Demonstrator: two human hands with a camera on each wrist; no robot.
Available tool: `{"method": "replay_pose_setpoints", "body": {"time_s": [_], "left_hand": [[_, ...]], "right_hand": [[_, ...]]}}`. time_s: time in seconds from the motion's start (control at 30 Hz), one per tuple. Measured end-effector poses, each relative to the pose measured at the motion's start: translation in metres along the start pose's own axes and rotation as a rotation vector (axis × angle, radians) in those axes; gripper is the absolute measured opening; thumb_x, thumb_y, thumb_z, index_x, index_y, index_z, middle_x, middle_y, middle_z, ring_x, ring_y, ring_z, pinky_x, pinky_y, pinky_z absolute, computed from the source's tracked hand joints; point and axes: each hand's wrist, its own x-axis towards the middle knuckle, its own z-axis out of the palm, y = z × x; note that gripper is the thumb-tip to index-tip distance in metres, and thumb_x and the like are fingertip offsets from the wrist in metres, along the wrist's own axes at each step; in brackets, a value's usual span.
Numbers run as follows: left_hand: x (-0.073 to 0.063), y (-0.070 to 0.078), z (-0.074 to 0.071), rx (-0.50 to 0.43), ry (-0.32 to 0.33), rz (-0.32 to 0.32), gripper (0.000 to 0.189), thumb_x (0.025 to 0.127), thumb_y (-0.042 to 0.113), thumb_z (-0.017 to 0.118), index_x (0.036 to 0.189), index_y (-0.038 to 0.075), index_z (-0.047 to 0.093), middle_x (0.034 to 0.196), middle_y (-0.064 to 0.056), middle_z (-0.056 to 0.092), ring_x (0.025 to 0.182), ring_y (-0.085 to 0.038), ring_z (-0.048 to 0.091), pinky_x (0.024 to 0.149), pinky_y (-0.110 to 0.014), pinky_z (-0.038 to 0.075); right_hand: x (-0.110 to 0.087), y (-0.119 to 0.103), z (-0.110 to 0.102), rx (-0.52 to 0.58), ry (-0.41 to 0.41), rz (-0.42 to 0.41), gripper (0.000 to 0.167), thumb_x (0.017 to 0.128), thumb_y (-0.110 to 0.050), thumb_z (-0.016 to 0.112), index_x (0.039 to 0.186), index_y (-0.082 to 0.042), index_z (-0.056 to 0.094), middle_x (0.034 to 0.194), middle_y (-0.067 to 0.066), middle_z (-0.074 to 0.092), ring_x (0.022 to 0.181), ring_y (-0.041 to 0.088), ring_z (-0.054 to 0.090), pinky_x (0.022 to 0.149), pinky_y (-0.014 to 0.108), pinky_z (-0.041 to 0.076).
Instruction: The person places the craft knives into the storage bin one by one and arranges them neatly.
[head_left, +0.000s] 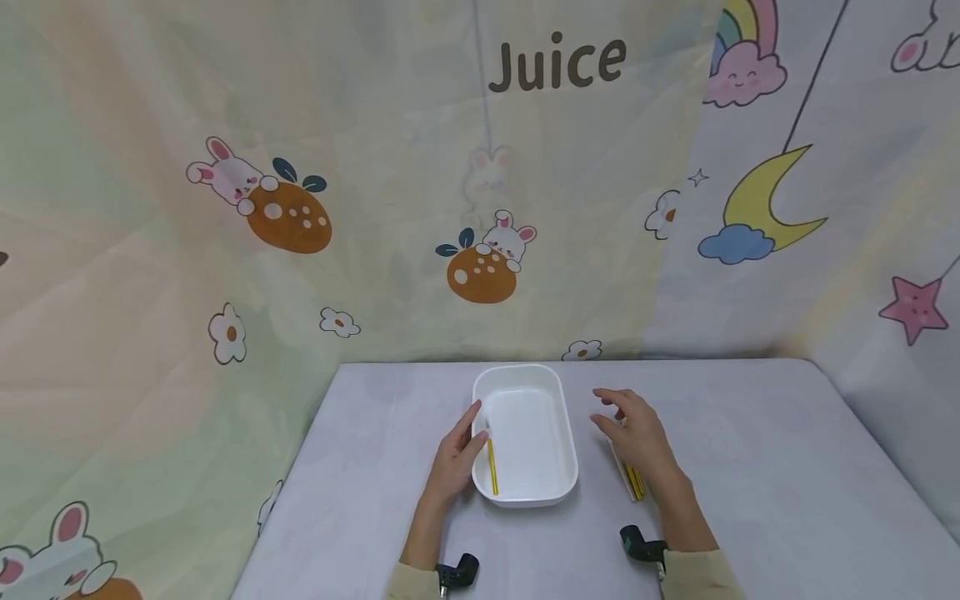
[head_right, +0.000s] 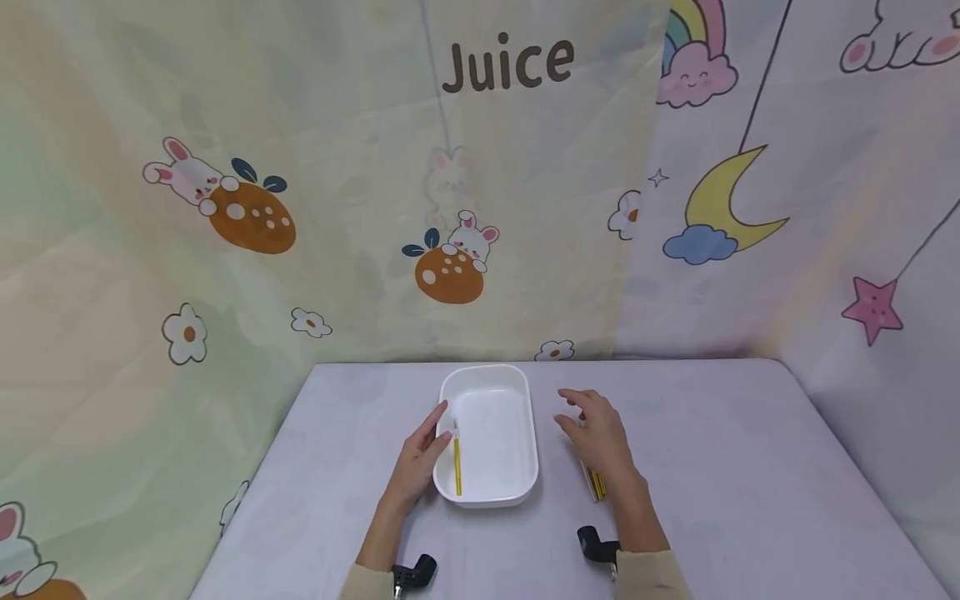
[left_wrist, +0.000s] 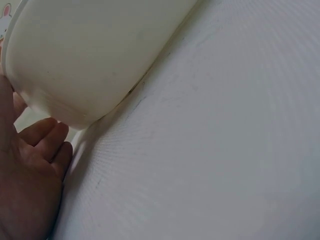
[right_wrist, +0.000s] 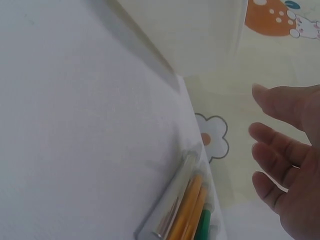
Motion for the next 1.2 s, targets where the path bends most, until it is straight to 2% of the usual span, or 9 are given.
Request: {"method": "replay_pose_setpoints", "body": {"time_s": [0.27, 0.43, 0.8, 1.2], "left_hand": [[0.0, 0.002, -0.002, 0.002, -0.004, 0.002, 0.057, 0.105, 0.025, 0.061, 0.159, 0.018, 0.044, 0.168, 0.007, 0.037, 0.158, -0.013, 0.028, 0.129, -0.038, 0.025], [0.0, 0.002, -0.004, -0.012, -0.001, 0.001, 0.058, 0.105, 0.027, 0.062, 0.159, 0.019, 0.044, 0.168, 0.007, 0.037, 0.158, -0.013, 0.027, 0.129, -0.038, 0.024], [0.001, 0.0, -0.001, -0.006, -0.002, -0.008, 0.057, 0.104, 0.028, 0.063, 0.158, 0.02, 0.047, 0.167, 0.008, 0.038, 0.159, -0.016, 0.027, 0.129, -0.041, 0.024], [0.001, 0.0, 0.0, -0.013, 0.006, -0.01, 0.056, 0.104, 0.026, 0.064, 0.158, 0.019, 0.047, 0.165, 0.011, 0.041, 0.158, -0.014, 0.03, 0.13, -0.041, 0.025]], "right_hand": [[-0.001, 0.008, -0.007, -0.015, -0.086, 0.017, 0.047, 0.096, -0.02, 0.075, 0.141, -0.013, 0.064, 0.121, 0.013, 0.07, 0.092, 0.023, 0.058, 0.07, 0.03, 0.052], [0.0, 0.011, -0.011, -0.043, -0.112, -0.014, 0.044, 0.096, -0.02, 0.074, 0.139, -0.011, 0.065, 0.115, 0.012, 0.071, 0.084, 0.02, 0.057, 0.062, 0.028, 0.048], [-0.005, 0.017, -0.011, -0.049, -0.212, 0.081, 0.045, 0.093, -0.018, 0.078, 0.137, -0.014, 0.069, 0.097, 0.002, 0.068, 0.079, 0.018, 0.056, 0.063, 0.029, 0.049], [-0.006, 0.02, -0.012, -0.073, -0.255, 0.067, 0.039, 0.089, -0.016, 0.08, 0.128, -0.012, 0.075, 0.089, 0.0, 0.068, 0.077, 0.017, 0.057, 0.062, 0.029, 0.05]]}}
